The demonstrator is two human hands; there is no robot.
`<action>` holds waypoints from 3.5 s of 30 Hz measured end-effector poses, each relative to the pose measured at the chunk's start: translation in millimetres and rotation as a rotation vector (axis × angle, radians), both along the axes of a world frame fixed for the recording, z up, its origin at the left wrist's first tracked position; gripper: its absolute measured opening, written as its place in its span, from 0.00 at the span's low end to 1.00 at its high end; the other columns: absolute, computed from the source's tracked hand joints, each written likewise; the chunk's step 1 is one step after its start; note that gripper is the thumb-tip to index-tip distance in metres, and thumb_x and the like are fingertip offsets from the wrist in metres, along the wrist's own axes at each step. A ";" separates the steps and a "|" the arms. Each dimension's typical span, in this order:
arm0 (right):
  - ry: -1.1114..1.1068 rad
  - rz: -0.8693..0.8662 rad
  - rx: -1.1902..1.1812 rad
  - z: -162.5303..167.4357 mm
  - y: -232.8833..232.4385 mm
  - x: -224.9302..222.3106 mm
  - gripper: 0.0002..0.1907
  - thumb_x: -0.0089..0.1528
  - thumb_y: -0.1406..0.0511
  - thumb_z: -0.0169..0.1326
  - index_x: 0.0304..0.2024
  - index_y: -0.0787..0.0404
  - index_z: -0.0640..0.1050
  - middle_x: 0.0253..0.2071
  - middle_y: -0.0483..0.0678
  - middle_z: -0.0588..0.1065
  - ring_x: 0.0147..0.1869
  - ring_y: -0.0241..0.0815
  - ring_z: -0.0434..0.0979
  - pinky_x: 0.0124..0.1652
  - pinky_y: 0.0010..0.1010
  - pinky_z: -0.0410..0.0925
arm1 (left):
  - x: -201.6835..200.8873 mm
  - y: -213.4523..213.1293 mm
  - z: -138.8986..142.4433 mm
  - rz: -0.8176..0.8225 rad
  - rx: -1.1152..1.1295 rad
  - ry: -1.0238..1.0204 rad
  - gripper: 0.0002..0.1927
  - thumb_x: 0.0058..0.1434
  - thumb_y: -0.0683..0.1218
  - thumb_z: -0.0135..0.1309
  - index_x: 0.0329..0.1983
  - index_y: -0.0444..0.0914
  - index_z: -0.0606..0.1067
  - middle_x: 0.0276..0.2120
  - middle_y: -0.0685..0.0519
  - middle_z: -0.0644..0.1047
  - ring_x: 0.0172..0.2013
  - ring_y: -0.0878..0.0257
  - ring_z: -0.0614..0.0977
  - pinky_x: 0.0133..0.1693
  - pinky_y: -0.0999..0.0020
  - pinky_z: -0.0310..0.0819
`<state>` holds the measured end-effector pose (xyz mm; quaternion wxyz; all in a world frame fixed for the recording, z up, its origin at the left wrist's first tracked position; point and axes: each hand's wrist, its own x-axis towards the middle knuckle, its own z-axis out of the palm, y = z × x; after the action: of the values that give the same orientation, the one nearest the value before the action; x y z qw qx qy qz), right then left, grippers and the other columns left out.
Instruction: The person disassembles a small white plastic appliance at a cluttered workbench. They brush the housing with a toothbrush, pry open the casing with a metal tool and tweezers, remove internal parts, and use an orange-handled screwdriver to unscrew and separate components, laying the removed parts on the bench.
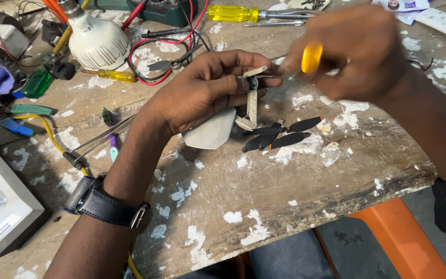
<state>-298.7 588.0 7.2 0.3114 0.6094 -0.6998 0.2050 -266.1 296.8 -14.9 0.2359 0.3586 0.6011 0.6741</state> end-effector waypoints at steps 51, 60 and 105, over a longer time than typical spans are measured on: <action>0.729 -0.346 0.317 11.4 -34.3 57.9 0.05 0.61 0.65 0.65 0.39 0.55 0.87 0.19 0.37 0.71 0.26 0.29 0.73 0.23 0.23 0.62 | 0.0 1.6 -2.4 -0.004 0.025 0.024 0.23 0.72 0.35 0.52 0.70 0.30 0.68 0.57 0.48 0.80 0.53 0.68 0.82 0.56 0.73 0.80; 0.752 -0.371 0.289 15.0 -34.6 62.2 0.05 0.59 0.66 0.63 0.38 0.56 0.86 0.19 0.37 0.70 0.26 0.29 0.72 0.23 0.22 0.62 | 0.2 2.8 -0.6 -0.017 0.042 -0.028 0.23 0.73 0.36 0.52 0.71 0.30 0.68 0.57 0.49 0.80 0.52 0.68 0.82 0.54 0.73 0.81; -0.430 -0.711 0.365 -29.9 127.5 -19.9 0.17 0.62 0.58 0.62 0.50 0.58 0.83 0.25 0.52 0.78 0.22 0.43 0.77 0.29 0.36 0.70 | 22.5 42.0 21.4 0.318 -0.540 0.361 0.20 0.58 0.34 0.55 0.54 0.38 0.80 0.32 0.57 0.81 0.31 0.75 0.76 0.34 0.76 0.74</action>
<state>-318.6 715.5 -22.7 0.0974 0.3198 -0.9390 0.0808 -243.6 338.8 6.4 0.1044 0.2987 0.8378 0.4450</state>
